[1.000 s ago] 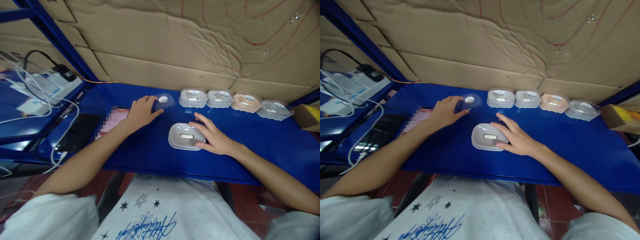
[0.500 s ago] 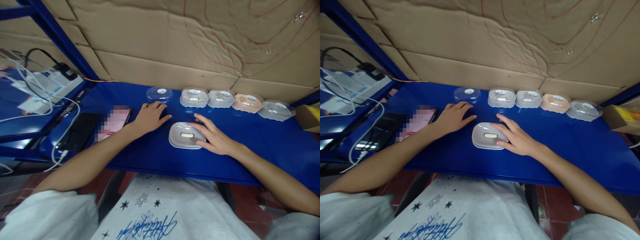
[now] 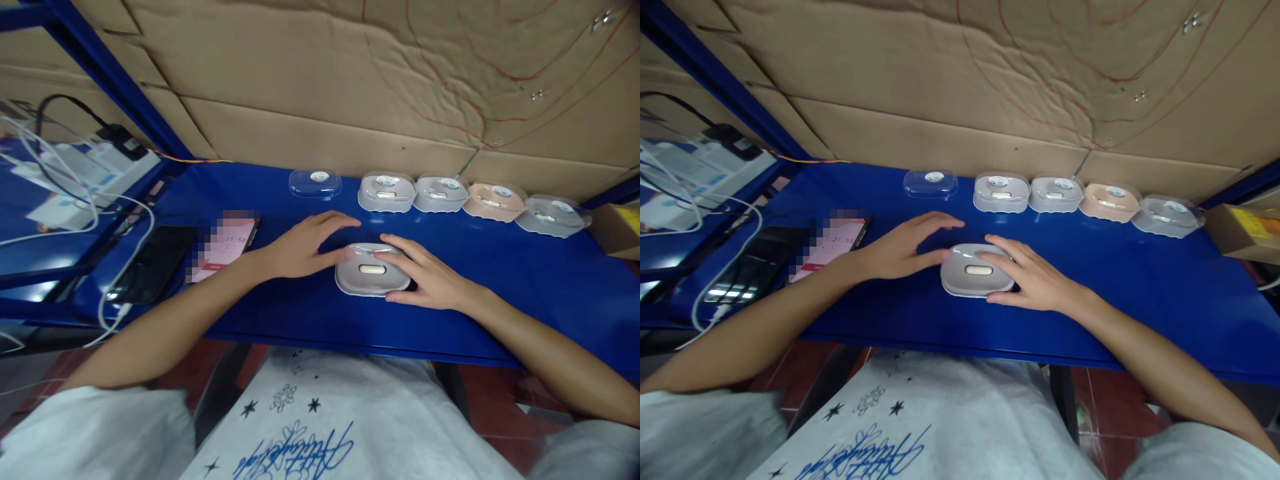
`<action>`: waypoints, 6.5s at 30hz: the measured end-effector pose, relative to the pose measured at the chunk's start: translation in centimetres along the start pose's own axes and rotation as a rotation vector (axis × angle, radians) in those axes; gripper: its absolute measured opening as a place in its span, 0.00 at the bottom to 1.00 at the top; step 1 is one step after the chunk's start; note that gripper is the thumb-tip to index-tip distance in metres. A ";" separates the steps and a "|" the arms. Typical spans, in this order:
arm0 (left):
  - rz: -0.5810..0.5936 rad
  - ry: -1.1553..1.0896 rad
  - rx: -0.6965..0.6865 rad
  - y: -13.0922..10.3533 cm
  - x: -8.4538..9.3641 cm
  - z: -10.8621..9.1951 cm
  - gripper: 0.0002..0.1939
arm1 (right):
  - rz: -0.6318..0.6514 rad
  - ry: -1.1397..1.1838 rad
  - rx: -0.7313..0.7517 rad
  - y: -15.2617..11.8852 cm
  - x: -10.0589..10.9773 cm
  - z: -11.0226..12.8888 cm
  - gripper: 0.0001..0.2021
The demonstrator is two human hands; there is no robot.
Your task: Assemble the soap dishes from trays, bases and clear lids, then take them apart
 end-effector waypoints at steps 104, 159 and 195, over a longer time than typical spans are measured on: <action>0.172 0.381 -0.341 -2.0 -1.4 -0.8 0.12 | -0.017 -0.156 -0.110 -0.3 0.4 -4.8 0.21; 0.110 0.109 -0.294 -2.7 -3.3 -4.7 0.59 | 0.251 0.125 -0.167 -0.4 3.5 2.3 0.42; 0.059 0.244 -0.499 -3.1 -3.5 -6.0 0.20 | 0.064 -0.446 -0.283 9.2 0.1 -11.5 0.35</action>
Point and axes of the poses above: each hand's wrist, its own y-axis towards the middle knuckle, its own x-axis out of the back of the hand, z = x × y, the point moved 6 cm from there along y, towards the middle knuckle, and after that the axes turned 11 degrees about -z, right-handed, at the moved point
